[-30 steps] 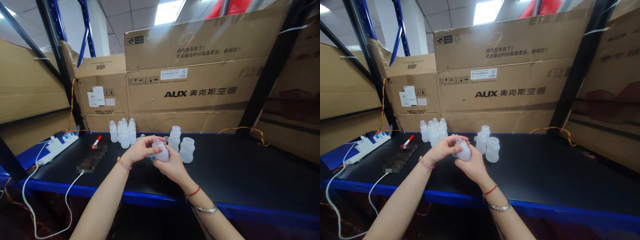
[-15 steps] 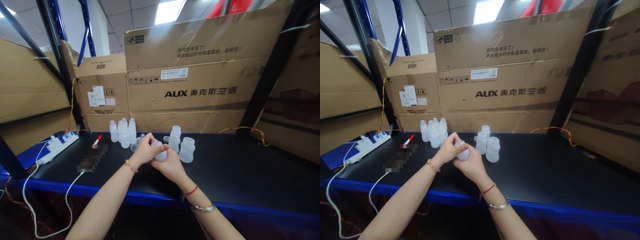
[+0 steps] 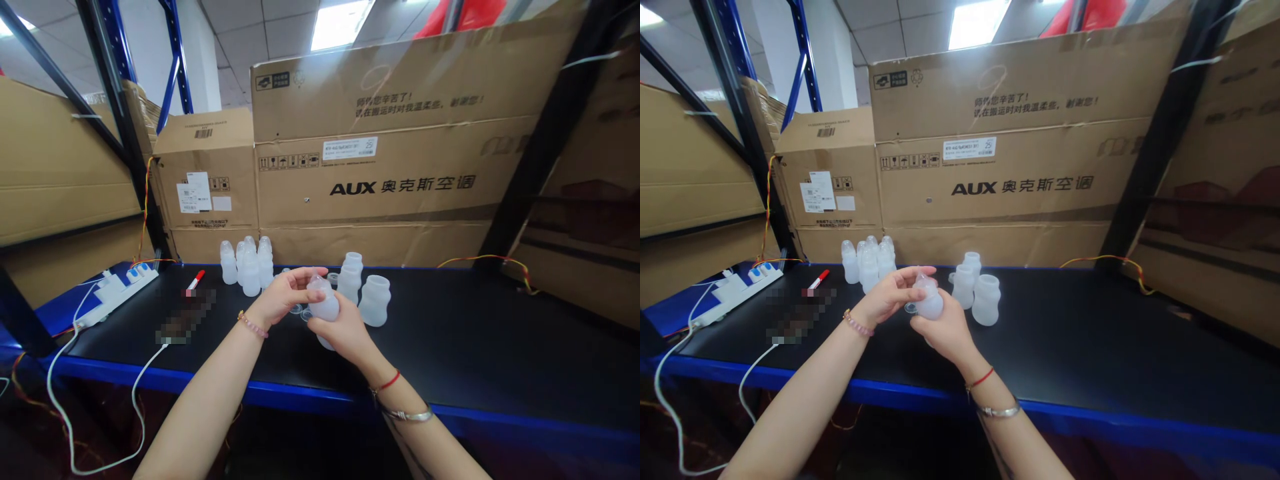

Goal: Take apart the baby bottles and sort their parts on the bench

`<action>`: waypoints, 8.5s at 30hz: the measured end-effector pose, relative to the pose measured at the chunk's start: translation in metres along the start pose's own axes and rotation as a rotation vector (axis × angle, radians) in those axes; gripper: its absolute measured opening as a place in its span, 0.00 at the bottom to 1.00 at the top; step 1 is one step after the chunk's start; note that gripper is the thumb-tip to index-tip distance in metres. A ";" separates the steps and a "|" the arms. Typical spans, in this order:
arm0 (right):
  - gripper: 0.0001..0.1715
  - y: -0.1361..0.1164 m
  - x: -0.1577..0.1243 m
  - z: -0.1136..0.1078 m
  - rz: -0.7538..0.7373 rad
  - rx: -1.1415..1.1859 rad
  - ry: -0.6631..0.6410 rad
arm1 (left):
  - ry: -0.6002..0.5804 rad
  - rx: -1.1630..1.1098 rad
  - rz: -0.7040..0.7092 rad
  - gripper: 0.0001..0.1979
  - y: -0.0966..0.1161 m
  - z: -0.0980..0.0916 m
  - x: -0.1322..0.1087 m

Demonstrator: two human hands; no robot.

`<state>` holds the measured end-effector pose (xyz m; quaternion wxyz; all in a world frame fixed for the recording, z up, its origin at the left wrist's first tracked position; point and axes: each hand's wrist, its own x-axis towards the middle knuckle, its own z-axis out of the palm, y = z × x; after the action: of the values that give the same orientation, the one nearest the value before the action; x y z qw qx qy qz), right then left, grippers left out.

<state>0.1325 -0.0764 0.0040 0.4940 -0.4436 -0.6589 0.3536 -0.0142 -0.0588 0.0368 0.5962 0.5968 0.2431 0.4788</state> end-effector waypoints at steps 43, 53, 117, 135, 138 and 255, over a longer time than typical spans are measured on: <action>0.18 -0.001 0.001 -0.003 0.009 0.035 -0.073 | -0.055 0.101 -0.001 0.24 0.004 0.000 -0.004; 0.20 0.010 0.005 -0.002 0.077 0.119 -0.064 | -0.006 0.224 0.057 0.27 -0.007 0.002 0.000; 0.26 0.034 -0.077 -0.051 -0.185 -0.531 0.749 | 0.253 0.687 0.150 0.22 -0.047 0.055 0.007; 0.29 -0.002 -0.024 0.022 0.418 0.355 0.106 | 0.141 -0.054 -0.072 0.23 0.009 -0.003 -0.001; 0.29 -0.005 -0.014 0.022 0.529 0.459 0.043 | 0.077 0.060 -0.136 0.22 0.000 -0.004 0.000; 0.10 0.013 -0.009 0.022 0.287 0.116 0.063 | 0.370 0.824 -0.490 0.04 0.009 -0.030 -0.014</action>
<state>0.1154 -0.0810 -0.0166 0.4837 -0.5147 -0.5513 0.4440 -0.0488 -0.0582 0.0358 0.3534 0.6129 0.6458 0.2871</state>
